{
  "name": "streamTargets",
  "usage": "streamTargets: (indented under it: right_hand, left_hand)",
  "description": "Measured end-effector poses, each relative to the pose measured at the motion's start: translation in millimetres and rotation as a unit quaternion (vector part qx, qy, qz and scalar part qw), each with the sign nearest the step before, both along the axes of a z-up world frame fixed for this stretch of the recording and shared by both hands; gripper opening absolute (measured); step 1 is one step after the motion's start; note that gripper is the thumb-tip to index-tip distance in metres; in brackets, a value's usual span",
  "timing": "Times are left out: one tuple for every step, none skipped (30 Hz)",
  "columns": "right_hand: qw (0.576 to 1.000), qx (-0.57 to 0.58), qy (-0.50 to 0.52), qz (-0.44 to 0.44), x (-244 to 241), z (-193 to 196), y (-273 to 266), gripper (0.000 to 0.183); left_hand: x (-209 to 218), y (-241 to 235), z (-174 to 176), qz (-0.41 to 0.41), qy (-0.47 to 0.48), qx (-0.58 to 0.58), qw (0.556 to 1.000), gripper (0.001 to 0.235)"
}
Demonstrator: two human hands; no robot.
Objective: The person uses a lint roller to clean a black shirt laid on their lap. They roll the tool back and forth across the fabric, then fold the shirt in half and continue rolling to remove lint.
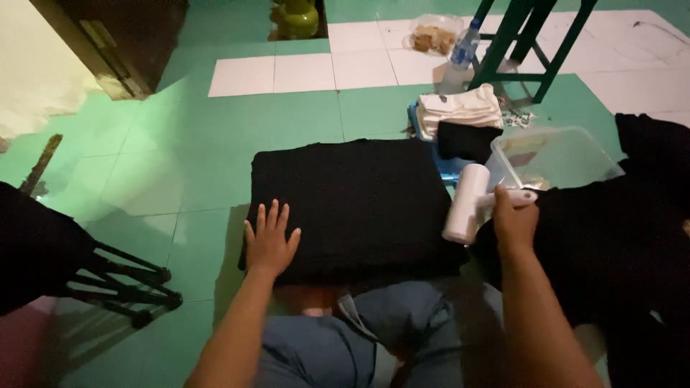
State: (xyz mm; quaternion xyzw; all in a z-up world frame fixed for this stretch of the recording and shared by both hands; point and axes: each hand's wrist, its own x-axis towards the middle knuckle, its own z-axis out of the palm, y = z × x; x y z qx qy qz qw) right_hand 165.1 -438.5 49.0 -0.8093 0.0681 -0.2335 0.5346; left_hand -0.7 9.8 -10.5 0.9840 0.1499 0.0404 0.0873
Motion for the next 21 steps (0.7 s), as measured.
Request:
streamTargets:
  right_hand:
    - [1.000,0.001,0.000,0.002,4.0,-9.7,8.1,0.038]
    - [0.997,0.076,0.019,0.019,8.2,-19.6,16.4,0.032]
    - [0.987,0.151,0.041,0.036,11.5,-29.7,23.6,0.026]
    - [0.987,0.151,0.042,0.037,4.7,-27.6,38.0,0.026]
    - [0.988,0.130,0.053,0.061,-2.5,-26.5,52.5,0.027]
    - [0.988,0.109,0.064,0.086,-9.9,-25.3,67.2,0.028]
    - [0.988,0.110,0.067,0.087,-17.9,-23.5,82.7,0.028]
    - [0.983,0.117,0.078,0.120,-26.4,-21.4,98.6,0.024]
    - [0.976,0.124,0.087,0.156,-32.6,-18.2,117.4,0.022]
    - [0.975,0.125,0.086,0.161,-32.8,-24.1,128.5,0.022]
    - [0.968,0.128,0.086,0.196,-33.5,-30.3,139.5,0.022]
    - [0.960,0.131,0.086,0.231,-34.4,-36.3,150.6,0.023]
    - [0.960,0.131,0.085,0.234,-33.4,-40.0,152.5,0.023]
    - [0.963,0.114,0.085,0.230,-32.3,-43.6,154.4,0.024]
    - [0.966,0.096,0.084,0.225,-31.1,-47.2,155.2,0.025]
    - [0.966,0.095,0.083,0.227,-18.5,-57.3,142.4,0.025]
    - [0.971,0.046,0.068,0.225,-6.4,-68.0,128.6,0.028]
    - [0.974,-0.003,0.053,0.222,6.2,-78.8,114.5,0.030]
    - [0.974,-0.004,0.052,0.220,14.5,-77.7,98.4,0.030]
    - [0.979,-0.028,0.048,0.195,23.0,-76.7,82.1,0.030]
    - [0.983,-0.053,0.044,0.168,32.3,-75.0,64.6,0.031]
  left_hand:
    - [-5.2,2.6,-3.1,0.002,0.000,0.001,1.000,0.067]
    - [-10.0,5.3,-6.4,-0.009,-0.011,0.010,1.000,0.067]
    - [-15.2,7.0,-9.9,-0.022,-0.020,0.018,0.999,0.067]
    - [-24.6,8.1,-13.7,-0.020,-0.019,0.019,0.999,0.067]
    - [-34.0,9.5,-18.2,-0.015,-0.030,0.018,0.999,0.065]
    - [-43.5,10.9,-22.8,-0.009,-0.040,0.018,0.999,0.063]
    - [-49.7,9.1,-25.4,-0.007,-0.038,0.019,0.999,0.063]
    - [-56.2,7.7,-27.8,-0.001,-0.047,0.009,0.999,0.063]
    - [-61.7,8.2,-29.8,0.009,-0.058,0.001,0.998,0.064]
    - [-64.5,7.8,-31.5,0.013,-0.059,0.003,0.998,0.064]
    - [-68.1,6.7,-34.0,0.019,-0.061,-0.001,0.998,0.064]
    - [-71.6,5.8,-36.3,0.026,-0.064,-0.006,0.998,0.063]
    - [-73.3,5.4,-36.4,0.029,-0.065,-0.005,0.997,0.063]
    - [-74.8,5.1,-36.4,0.034,-0.062,-0.020,0.997,0.063]
    - [-75.1,4.3,-37.0,0.036,-0.059,-0.036,0.997,0.063]
    - [-75.5,3.9,-36.1,0.038,-0.060,-0.036,0.997,0.063]
    - [-75.6,3.2,-35.0,0.038,-0.058,-0.037,0.997,0.064]
    - [-75.3,2.2,-33.9,0.038,-0.056,-0.038,0.997,0.064]
    - [-75.4,3.5,-35.6,0.036,-0.057,-0.039,0.997,0.064]
    - [-75.3,4.7,-37.4,0.034,-0.060,-0.032,0.997,0.064]
    - [-73.3,5.3,-38.9,0.031,-0.065,-0.025,0.997,0.064]
